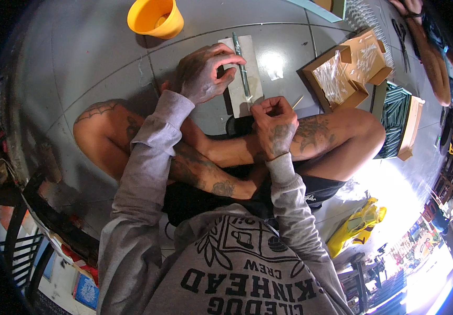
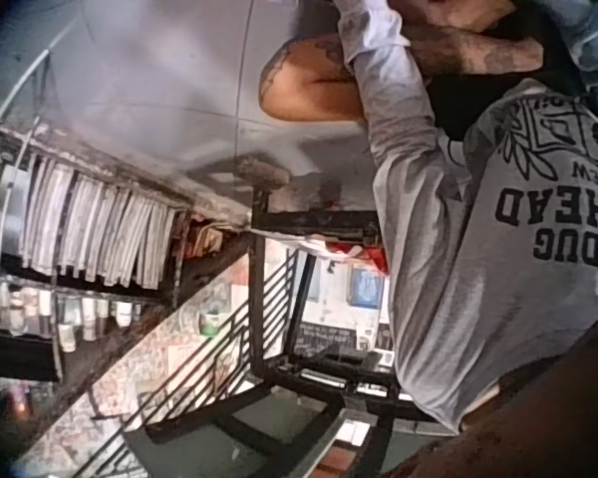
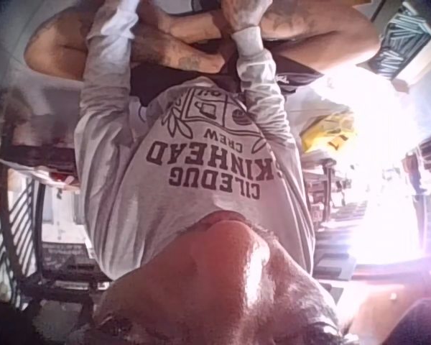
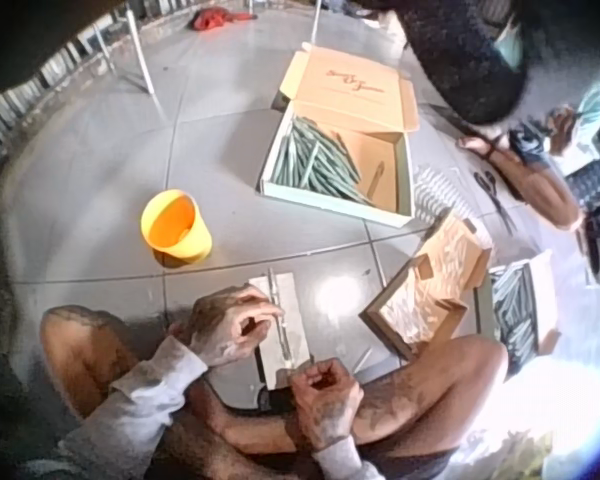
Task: The person assembles pens by inserting ink cartridges into pen barrels and placing the finished items into cardboard boxes while sitting on the floor.
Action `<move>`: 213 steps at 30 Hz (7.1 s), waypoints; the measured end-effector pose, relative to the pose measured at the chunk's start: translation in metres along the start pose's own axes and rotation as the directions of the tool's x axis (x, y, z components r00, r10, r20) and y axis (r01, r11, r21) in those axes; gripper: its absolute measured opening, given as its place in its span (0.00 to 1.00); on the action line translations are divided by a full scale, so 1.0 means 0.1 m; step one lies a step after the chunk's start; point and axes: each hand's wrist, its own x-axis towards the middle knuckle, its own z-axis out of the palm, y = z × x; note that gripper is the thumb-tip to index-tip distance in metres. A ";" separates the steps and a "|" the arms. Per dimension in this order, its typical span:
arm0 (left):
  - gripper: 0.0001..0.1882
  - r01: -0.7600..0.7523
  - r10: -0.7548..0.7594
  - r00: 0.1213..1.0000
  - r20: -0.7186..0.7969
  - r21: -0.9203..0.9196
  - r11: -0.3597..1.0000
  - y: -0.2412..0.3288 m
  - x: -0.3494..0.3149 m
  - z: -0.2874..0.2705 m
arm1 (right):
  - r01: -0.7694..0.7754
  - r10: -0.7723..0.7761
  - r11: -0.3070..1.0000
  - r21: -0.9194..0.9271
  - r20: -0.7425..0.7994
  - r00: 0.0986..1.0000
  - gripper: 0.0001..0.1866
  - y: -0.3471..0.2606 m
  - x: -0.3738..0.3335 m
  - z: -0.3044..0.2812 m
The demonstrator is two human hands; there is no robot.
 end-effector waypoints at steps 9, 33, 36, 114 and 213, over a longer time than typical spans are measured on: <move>0.12 0.009 -0.006 0.999 0.037 -0.089 0.996 -0.05 0.02 -0.02 | -0.014 0.014 1.000 -0.004 -0.012 1.000 0.12 0.01 0.01 0.01; 0.06 0.013 -0.021 0.998 -0.067 -0.126 0.992 -0.12 0.04 0.15 | 0.063 -0.066 0.995 -0.078 -0.031 0.997 0.06 -0.04 0.06 -0.38; 0.05 0.030 -0.039 0.997 -0.072 -0.125 0.992 -0.12 0.04 0.17 | 0.161 -0.169 0.980 -0.117 -0.063 0.984 0.05 -0.06 0.18 -0.47; 0.09 0.009 -0.021 0.998 -0.058 -0.191 0.981 -0.16 0.08 0.10 | 0.198 -0.239 0.954 -0.224 -0.176 0.955 0.07 -0.15 0.13 0.41; 0.09 0.144 -0.159 0.986 -0.054 -0.207 0.968 -0.06 0.13 0.06 | 0.053 -0.057 0.998 -0.025 -0.168 0.984 0.06 -0.11 0.12 0.44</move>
